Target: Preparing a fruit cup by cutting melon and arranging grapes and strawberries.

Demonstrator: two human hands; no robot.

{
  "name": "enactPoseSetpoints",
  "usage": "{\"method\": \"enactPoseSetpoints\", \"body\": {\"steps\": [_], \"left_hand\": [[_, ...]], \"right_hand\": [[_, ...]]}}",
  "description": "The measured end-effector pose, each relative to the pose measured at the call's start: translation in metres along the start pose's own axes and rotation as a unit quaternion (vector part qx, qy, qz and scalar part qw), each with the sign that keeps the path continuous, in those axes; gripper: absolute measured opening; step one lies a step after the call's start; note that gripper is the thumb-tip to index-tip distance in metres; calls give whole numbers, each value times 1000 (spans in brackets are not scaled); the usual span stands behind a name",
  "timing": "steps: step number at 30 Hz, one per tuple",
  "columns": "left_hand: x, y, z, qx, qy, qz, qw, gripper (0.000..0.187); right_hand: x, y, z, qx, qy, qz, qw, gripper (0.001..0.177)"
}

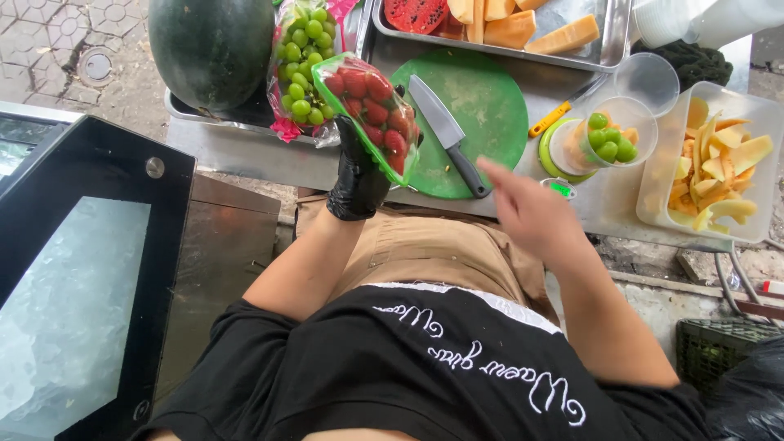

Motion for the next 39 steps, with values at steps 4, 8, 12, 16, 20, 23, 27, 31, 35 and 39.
{"method": "enactPoseSetpoints", "body": {"steps": [4,8,12,16,20,23,27,31,35,39], "left_hand": [[-6,-13,-5,-5,-3,-49,999,48],[-13,5,-27,13,-4,-73,997,54],[-19,55,-58,11,10,-59,998,65],[-26,72,-74,76,28,-42,996,81],[-26,66,-76,95,22,-43,994,80],[-30,73,-80,116,10,-31,993,79],[-31,76,-85,80,5,-34,996,80],[-32,80,-93,36,34,-28,998,76],[-33,86,-97,112,42,-34,992,70],[-36,86,-96,56,78,-19,995,67]], "right_hand": [[75,-52,80,-55,-69,74,993,43],[92,-73,88,-53,26,166,984,44],[34,-13,-34,86,189,252,945,30],[9,3,-94,45,274,266,923,27],[7,-3,-97,-18,268,296,917,25],[6,-8,-96,-38,278,302,911,17],[7,-7,-97,-40,278,283,917,14],[8,-9,-97,-55,274,272,921,14],[9,-14,-98,-42,260,270,926,15],[24,-23,-73,109,215,226,944,9]]}}
Point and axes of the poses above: each hand's wrist, its own x-axis towards the middle knuckle, its own y-axis out of the back of the hand, z = x × y, the point moved 7 cm from there along x, towards the middle knuckle, and after that the axes turned 12 degrees about -y, right-handed, at the moved point
